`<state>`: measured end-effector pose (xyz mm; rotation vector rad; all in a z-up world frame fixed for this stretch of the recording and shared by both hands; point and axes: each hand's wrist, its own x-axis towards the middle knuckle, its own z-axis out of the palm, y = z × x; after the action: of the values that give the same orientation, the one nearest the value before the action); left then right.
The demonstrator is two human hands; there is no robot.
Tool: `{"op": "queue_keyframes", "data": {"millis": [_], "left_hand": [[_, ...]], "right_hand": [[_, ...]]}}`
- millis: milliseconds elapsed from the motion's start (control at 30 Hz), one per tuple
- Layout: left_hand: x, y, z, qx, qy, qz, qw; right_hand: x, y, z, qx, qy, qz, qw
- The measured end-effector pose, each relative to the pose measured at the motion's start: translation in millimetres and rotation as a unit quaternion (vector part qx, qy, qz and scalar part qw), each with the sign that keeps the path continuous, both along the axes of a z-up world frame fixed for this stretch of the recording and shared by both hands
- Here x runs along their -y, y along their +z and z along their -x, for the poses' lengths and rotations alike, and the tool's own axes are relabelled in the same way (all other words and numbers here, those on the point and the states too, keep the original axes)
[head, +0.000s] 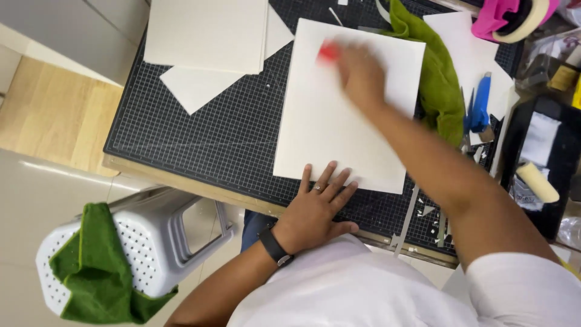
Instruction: Applying a white adhesive sheet to a box and smoothing it out using a squeegee tool on a cutting mat.
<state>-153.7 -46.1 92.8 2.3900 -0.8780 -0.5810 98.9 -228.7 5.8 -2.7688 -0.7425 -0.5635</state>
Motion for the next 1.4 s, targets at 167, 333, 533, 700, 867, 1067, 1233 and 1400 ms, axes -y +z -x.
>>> {"op": "queue_keyframes", "data": {"millis": [167, 333, 533, 700, 867, 1067, 1233, 1400], "left_hand": [[-3.7, 3.2, -1.8, -0.01, -0.016, -0.015, 1.0], [-3.8, -5.4, 3.3, -0.002, -0.019, -0.02, 1.0], [-4.1, -31.4, 8.9, 0.121, 0.007, 0.055, 0.991], [-7.9, -32.4, 6.4, 0.147, 0.012, 0.075, 0.986], [-6.4, -20.8, 7.5, 0.108, 0.016, 0.071, 0.991], [-7.4, -19.8, 15.0, 0.118, 0.018, 0.058, 0.991], [-6.2, -20.7, 9.2, 0.131, 0.019, 0.074, 0.988], [-8.3, -22.8, 7.0, 0.136, 0.015, 0.07, 0.988]], "right_hand": [[-16.0, 48.0, 109.2, -0.126, 0.157, 0.079, 0.976], [48.2, -5.9, -19.3, 0.094, -0.077, 0.049, 0.991], [1.5, 44.7, 125.9, 0.052, 0.236, 0.002, 0.97], [85.5, 5.7, -17.1, 0.047, -0.134, -0.001, 0.99], [-1.6, 23.8, 132.4, -0.02, 0.044, -0.03, 0.998], [102.5, -14.7, 21.5, -0.025, -0.137, -0.04, 0.989], [10.0, 18.0, 117.8, -0.127, -0.02, -0.142, 0.981], [110.6, -42.3, 20.6, 0.025, -0.18, -0.035, 0.983]]}}
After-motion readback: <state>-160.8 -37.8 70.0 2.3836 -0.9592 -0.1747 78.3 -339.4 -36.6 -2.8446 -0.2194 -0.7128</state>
